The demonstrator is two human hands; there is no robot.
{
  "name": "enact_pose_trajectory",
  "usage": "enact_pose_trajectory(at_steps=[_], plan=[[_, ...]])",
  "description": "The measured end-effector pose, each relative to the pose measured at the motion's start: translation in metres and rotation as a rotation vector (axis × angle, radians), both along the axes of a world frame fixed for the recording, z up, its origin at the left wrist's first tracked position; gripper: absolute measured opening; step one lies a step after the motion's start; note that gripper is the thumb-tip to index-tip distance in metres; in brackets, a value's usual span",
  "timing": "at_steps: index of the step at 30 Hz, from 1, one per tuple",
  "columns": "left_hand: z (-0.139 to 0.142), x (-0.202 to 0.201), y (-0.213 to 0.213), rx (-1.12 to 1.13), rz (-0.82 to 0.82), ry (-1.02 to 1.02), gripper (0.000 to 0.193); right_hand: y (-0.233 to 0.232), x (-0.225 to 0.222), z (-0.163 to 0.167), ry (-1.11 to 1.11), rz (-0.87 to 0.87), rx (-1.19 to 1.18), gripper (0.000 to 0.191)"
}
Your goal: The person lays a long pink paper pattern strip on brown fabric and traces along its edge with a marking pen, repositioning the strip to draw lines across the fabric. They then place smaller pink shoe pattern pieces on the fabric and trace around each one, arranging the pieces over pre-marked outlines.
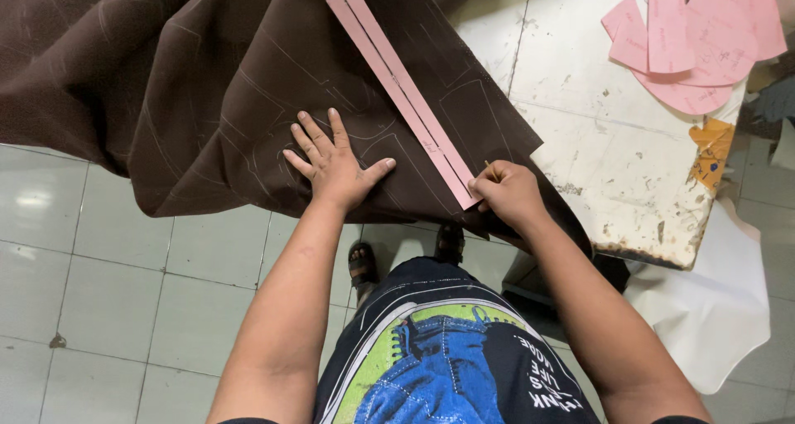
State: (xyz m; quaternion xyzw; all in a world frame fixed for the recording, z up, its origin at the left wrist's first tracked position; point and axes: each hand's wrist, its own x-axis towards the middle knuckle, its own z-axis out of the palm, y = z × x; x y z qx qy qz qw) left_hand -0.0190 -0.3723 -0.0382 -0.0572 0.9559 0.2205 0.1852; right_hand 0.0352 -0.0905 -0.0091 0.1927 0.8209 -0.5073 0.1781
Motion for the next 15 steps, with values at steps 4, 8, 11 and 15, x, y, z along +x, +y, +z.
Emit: enact_pose_trajectory(at_steps=[4,8,11,15], plan=[[0.000,-0.003,-0.002,-0.007,-0.009,-0.036,0.138,0.000,-0.004,0.008,-0.069,0.021,0.063,0.017],[-0.003,-0.001,-0.002,0.005,-0.030,-0.028,0.139,0.003,-0.018,0.017,-0.175,0.221,0.365,0.022],[-0.005,0.000,-0.002,0.013,-0.030,-0.022,0.139,0.005,-0.028,0.018,-0.199,0.270,0.353,0.025],[-0.005,0.000,-0.001,0.004,-0.034,-0.029,0.138,0.006,-0.027,0.017,-0.138,0.265,0.295,0.026]])
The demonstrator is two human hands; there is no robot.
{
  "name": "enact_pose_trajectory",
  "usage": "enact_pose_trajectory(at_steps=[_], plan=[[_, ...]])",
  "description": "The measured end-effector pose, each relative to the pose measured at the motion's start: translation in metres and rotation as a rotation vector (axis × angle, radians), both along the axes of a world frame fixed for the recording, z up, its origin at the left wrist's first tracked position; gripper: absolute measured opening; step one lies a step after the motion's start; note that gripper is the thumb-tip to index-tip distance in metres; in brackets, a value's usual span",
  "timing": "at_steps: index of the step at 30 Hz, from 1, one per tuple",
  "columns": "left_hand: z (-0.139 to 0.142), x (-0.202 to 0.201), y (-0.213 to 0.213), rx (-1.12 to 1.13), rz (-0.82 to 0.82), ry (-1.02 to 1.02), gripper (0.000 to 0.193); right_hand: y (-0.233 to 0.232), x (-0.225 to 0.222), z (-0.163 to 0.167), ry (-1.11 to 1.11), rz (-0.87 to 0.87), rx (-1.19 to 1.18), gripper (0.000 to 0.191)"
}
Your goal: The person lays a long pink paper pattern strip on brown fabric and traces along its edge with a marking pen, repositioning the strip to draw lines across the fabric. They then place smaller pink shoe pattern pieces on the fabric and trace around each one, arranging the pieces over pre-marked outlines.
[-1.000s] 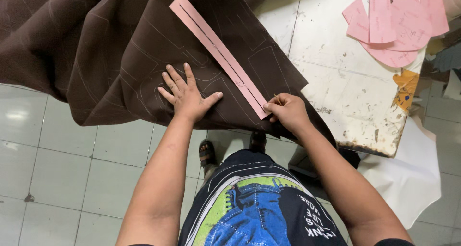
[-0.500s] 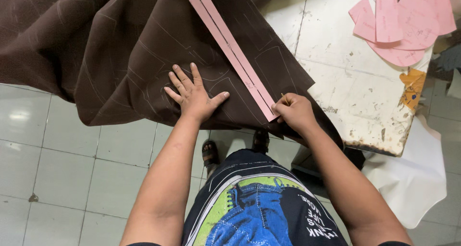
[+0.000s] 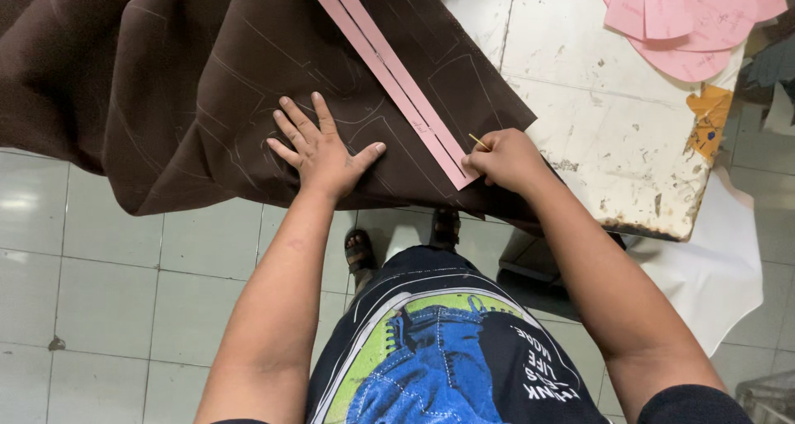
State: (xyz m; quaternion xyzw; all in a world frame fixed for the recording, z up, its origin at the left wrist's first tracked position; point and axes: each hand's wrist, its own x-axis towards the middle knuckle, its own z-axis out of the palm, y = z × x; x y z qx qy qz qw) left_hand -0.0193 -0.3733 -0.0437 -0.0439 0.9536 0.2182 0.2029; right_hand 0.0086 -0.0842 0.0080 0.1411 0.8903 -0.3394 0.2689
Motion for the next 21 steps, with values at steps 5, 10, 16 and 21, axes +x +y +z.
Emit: enact_pose_trajectory(at_steps=[5,10,16,21], plan=[[0.002,0.000,0.000,-0.003,0.002,-0.007,0.139,-0.006,0.005,-0.002,0.021,-0.058,-0.078,0.022],[0.005,0.001,-0.001,0.005,0.017,-0.003,0.138,-0.016,0.010,-0.006,0.086,-0.018,0.078,0.027],[0.008,0.001,0.000,0.017,0.028,0.020,0.137,-0.014,0.011,-0.012,0.122,-0.007,0.113,0.029],[0.007,0.002,0.000,0.018,0.024,0.020,0.137,-0.013,0.015,-0.015,0.143,-0.017,0.091,0.029]])
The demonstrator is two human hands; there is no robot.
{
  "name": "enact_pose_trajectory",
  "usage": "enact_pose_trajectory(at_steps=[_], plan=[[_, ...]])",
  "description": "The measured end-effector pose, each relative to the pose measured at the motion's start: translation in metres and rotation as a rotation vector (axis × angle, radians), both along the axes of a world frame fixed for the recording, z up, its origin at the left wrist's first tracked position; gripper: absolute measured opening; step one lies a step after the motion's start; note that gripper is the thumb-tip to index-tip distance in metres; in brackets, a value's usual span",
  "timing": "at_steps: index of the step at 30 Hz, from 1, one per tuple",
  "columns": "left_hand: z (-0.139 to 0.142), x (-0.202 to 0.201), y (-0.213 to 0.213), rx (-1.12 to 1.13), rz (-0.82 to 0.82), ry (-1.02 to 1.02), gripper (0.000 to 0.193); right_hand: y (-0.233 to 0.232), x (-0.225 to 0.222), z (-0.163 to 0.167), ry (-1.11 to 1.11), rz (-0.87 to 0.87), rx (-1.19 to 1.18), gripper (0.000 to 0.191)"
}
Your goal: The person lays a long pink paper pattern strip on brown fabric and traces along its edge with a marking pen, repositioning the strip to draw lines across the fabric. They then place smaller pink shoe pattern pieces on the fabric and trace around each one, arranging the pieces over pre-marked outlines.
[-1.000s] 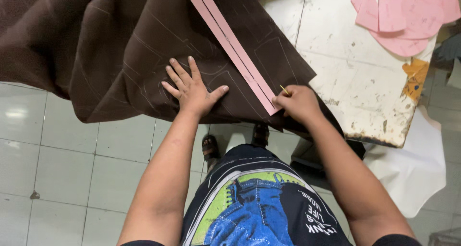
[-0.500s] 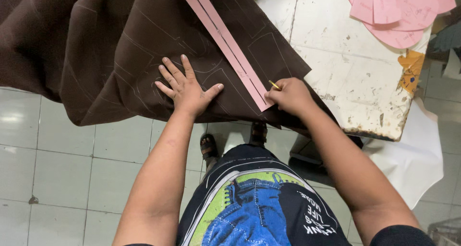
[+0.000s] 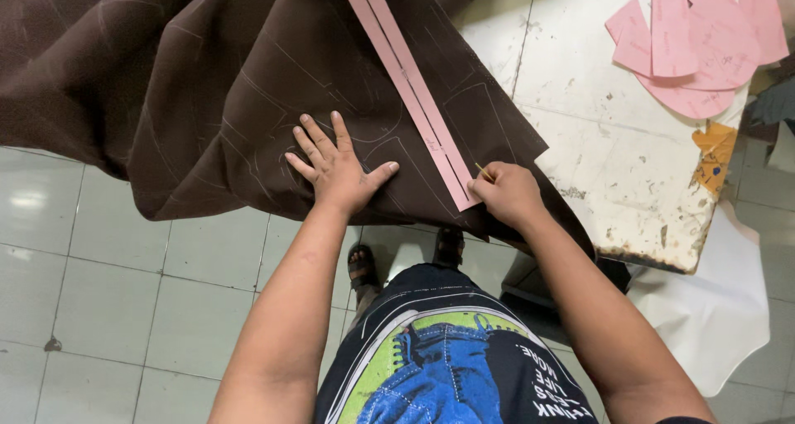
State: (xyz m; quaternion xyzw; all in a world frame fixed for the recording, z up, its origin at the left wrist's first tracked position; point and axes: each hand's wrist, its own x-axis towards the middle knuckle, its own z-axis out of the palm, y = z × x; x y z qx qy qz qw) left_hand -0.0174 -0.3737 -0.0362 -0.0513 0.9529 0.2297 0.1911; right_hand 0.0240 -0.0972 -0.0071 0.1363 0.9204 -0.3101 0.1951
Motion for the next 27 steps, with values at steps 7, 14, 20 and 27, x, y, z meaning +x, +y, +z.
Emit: enact_pose_trajectory(at_steps=[7,14,20,27], plan=[[0.000,-0.002,0.000,-0.015,-0.001,-0.010,0.138,0.001,-0.002,-0.001,-0.040,-0.023,-0.023,0.027],[0.000,-0.002,-0.002,-0.006,0.002,0.004,0.138,0.000,-0.002,-0.004,0.002,0.017,-0.012,0.027],[-0.002,-0.002,-0.003,-0.007,0.003,0.005,0.138,0.001,-0.003,-0.007,-0.010,-0.002,-0.025,0.027],[-0.002,-0.002,-0.002,-0.017,0.001,-0.002,0.138,0.002,-0.001,-0.012,0.036,0.018,-0.009,0.027]])
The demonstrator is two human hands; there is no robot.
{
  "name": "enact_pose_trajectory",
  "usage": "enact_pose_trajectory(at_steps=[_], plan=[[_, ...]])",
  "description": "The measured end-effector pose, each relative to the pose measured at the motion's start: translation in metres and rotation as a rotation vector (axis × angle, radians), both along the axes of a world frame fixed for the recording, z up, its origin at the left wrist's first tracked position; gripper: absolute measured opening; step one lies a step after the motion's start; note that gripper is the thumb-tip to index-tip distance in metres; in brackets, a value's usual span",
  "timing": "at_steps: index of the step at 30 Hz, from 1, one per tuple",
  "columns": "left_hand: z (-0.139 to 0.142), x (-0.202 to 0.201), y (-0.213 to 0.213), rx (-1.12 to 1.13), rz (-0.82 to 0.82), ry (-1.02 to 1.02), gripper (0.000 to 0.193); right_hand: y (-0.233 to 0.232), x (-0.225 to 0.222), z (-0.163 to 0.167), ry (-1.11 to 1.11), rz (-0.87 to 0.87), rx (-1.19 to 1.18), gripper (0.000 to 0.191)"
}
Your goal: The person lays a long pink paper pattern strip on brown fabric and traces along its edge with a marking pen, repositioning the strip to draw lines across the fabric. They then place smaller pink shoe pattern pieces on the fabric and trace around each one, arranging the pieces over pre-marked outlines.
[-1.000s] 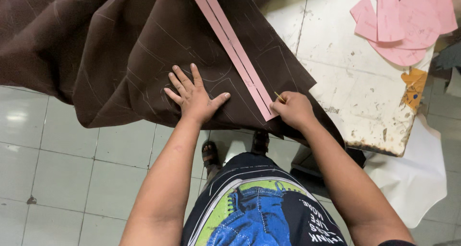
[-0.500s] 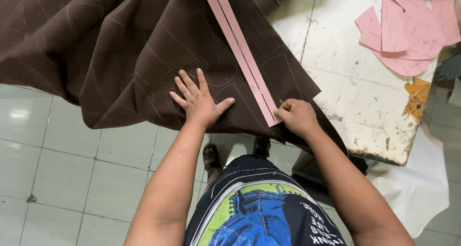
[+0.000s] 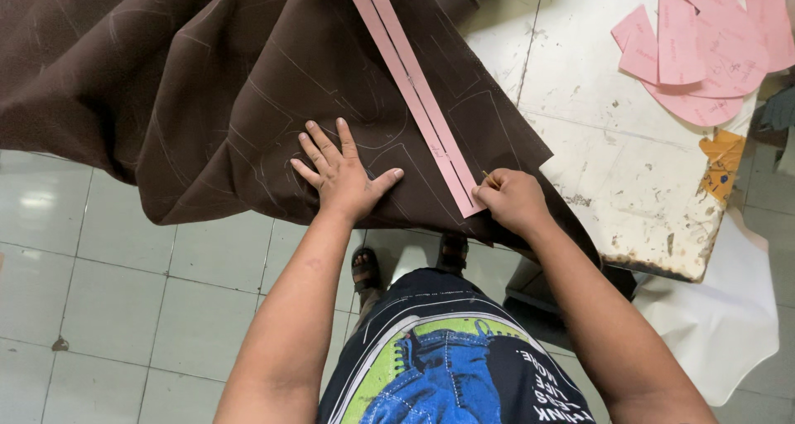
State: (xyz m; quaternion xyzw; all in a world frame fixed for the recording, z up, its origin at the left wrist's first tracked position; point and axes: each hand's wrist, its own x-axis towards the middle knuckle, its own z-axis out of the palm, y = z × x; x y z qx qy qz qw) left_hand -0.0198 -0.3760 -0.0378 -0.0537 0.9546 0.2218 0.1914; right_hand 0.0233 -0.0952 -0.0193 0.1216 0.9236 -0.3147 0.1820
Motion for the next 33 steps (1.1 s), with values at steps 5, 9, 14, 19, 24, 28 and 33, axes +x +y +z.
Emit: enact_pose_trajectory(at_steps=[5,9,14,19,24,28,33], plan=[[-0.008,0.005,-0.001,0.009,0.015,0.057,0.125,-0.001,-0.001,0.000,-0.007,-0.009,0.012,0.028],[-0.026,0.023,0.021,-0.059,-0.330,0.542,0.069,-0.001,0.000,0.000,-0.051,-0.045,-0.004,0.026],[-0.033,0.032,0.054,0.169,-0.349,0.523,0.059,0.000,0.002,-0.003,-0.002,-0.014,0.023,0.028],[-0.020,0.034,0.059,0.101,-0.381,0.566,0.072,0.000,0.006,-0.004,-0.007,-0.038,0.004,0.028],[-0.016,0.029,0.059,0.093,-0.376,0.557,0.073,-0.015,0.019,0.001,0.256,0.081,0.127,0.028],[-0.020,0.031,0.059,0.098,-0.370,0.576,0.070,-0.034,0.028,0.005,0.378,0.197,0.179,0.060],[-0.023,0.034,0.058,0.095,-0.372,0.594,0.066,-0.033,0.024,0.011,0.295,0.177,0.106,0.069]])
